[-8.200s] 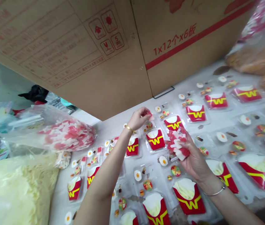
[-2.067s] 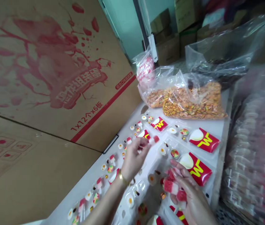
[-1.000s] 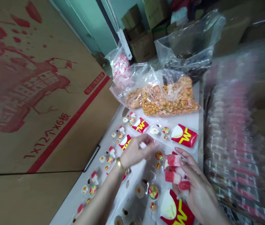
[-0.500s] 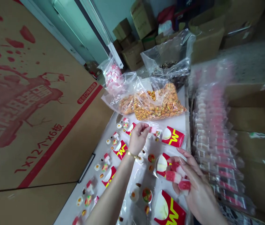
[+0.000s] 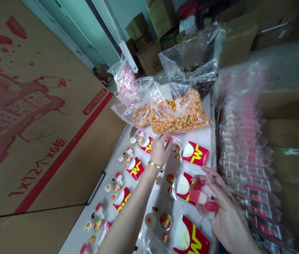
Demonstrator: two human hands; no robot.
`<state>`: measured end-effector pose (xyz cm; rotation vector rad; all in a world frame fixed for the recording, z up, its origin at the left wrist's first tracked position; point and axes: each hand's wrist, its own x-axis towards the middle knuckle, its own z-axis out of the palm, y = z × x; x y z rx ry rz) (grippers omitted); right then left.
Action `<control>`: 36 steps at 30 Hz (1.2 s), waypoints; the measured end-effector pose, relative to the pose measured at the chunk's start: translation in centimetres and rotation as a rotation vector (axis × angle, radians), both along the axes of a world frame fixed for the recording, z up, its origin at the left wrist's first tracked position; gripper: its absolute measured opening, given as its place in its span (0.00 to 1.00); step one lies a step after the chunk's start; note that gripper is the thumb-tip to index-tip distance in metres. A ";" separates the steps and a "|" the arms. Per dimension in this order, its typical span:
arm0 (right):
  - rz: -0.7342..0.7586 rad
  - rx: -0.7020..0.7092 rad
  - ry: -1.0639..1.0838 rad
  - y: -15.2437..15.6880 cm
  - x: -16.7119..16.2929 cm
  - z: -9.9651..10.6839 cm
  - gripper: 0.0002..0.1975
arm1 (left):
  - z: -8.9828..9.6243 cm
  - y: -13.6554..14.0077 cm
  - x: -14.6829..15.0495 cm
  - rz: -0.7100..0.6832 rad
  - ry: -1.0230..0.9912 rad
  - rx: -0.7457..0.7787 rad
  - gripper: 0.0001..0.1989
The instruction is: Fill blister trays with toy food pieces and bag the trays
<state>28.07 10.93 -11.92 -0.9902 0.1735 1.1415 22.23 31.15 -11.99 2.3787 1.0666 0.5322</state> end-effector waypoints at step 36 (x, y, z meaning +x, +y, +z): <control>0.136 0.095 -0.117 -1.4 -3.2 0.8 0.19 | 0.2 -7.0 -6.5 0.218 0.140 -0.087 0.10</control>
